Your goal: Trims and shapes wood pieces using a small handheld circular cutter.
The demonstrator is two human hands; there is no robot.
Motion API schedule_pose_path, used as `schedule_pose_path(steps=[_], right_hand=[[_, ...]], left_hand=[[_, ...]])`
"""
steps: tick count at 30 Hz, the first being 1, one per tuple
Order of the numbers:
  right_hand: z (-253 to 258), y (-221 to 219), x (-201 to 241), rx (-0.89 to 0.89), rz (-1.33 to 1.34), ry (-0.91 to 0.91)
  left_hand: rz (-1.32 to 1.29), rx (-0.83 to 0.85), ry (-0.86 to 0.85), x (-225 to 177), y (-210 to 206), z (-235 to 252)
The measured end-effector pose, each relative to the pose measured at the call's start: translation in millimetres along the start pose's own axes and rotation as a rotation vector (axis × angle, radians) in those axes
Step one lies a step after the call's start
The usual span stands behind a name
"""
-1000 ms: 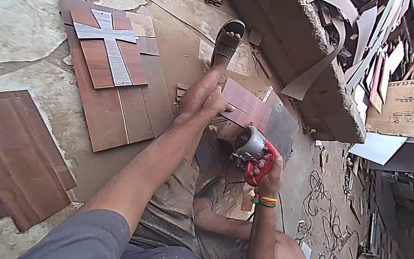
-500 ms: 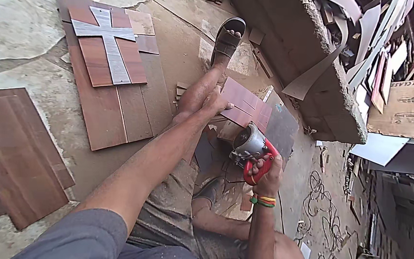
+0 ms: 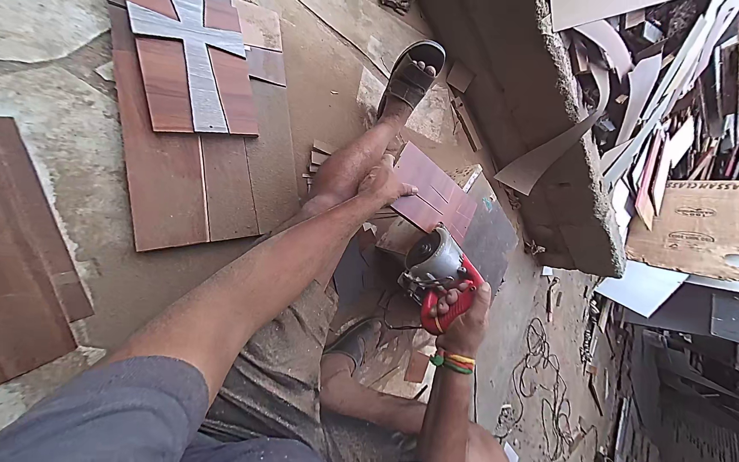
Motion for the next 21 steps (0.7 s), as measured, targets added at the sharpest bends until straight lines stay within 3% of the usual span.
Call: schedule_pose_path(steps=[3,9,21], right_hand=[[0,-1,0,0.001,-0.008,-0.004],[1,-4,3,-0.018,-0.032,-0.020],[5,-3,4,-0.007,-0.033,0.005]], left_hand=[[0.101,-0.039,-0.016,6,-4,11],[0.015,0.052,0.029,-4,3,-1],[0.128,-0.015,-0.027,4,3,4]])
Point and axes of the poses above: each hand's wrist, its own z-axis towards the middle knuckle, its own y-axis out of the back of the hand, x = y × z, the point moved 2 cm from there along z, towards the middle knuckle, and after that the axes turned 4 degrees about y, right-handed, at the moved point
